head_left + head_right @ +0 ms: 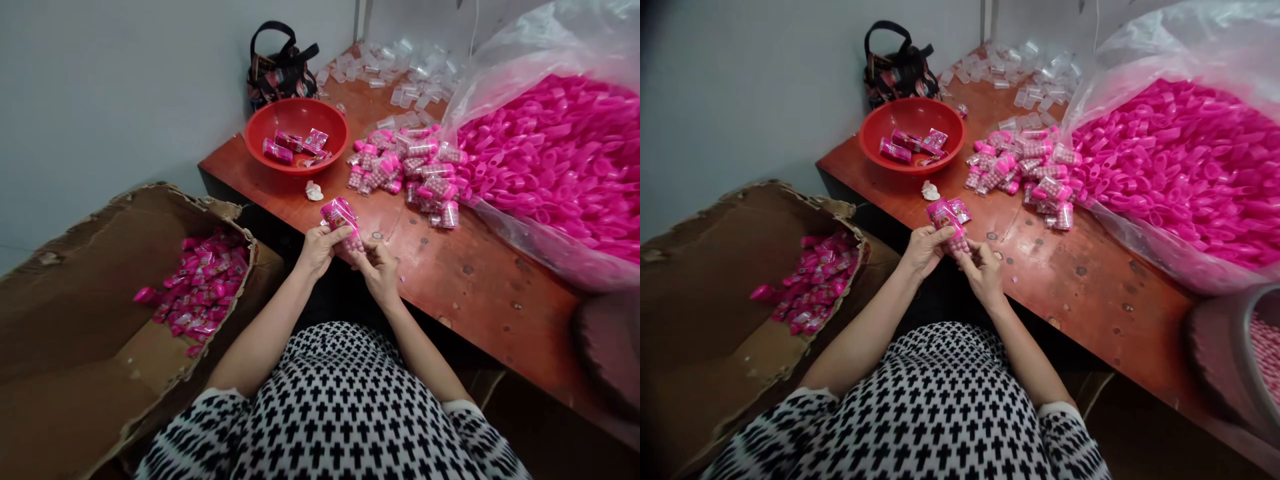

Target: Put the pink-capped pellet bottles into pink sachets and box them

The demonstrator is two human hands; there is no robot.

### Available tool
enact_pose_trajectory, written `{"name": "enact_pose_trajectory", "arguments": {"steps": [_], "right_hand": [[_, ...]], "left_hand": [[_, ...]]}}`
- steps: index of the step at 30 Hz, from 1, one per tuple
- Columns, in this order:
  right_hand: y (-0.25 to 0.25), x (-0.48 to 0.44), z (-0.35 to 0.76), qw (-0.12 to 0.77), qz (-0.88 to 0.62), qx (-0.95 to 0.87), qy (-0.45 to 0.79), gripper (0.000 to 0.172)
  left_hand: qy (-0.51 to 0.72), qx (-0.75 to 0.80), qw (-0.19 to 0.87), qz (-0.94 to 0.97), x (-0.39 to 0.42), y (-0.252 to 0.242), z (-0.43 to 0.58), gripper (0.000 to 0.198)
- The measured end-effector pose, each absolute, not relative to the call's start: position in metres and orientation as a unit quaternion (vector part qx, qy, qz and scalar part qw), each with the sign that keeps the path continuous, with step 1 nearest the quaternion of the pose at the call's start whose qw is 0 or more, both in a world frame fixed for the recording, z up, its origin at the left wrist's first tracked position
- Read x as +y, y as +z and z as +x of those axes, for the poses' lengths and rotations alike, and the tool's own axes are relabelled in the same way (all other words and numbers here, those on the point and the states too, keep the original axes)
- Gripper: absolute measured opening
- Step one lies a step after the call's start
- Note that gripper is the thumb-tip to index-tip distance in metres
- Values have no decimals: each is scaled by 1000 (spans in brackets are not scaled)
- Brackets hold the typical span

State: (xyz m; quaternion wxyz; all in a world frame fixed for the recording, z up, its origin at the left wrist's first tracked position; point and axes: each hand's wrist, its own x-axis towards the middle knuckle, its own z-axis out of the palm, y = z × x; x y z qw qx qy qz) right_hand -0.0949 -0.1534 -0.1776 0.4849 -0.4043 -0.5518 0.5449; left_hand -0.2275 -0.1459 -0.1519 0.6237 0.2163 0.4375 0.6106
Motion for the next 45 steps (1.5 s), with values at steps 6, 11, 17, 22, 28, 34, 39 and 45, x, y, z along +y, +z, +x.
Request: {"name": "enact_pose_trajectory", "arguments": {"steps": [6,11,17,22,28,34,39,45], "right_hand": [[-174,-154,-102,501,-384,-480,609,25],[-176,-153,-102,505,-393,-464,613,32],[-180,-142,-99,488,-389,-433,650,43],[-177,-134,-109,421,-353,-488,678,45],[-170,-130,-106,426,-356,-516,653,34],[-176,-119,-92,415,-436,-538,590,34],[-178,-102,-90,391,-457,-603,525,29],[-176,-69,-93,391,-477,-668,417,23]], "left_hand": [[583,452,628,248,-149,-154,-230,24],[591,449,639,205,-154,-153,-220,26],[560,426,681,205,-164,-157,-216,25],[550,398,704,208,-178,-149,-228,24],[797,401,437,112,-203,-131,-270,48],[723,553,313,270,-156,-162,-272,48],[515,647,209,522,-100,-190,-255,40],[486,658,181,546,-89,-209,-255,17]]}}
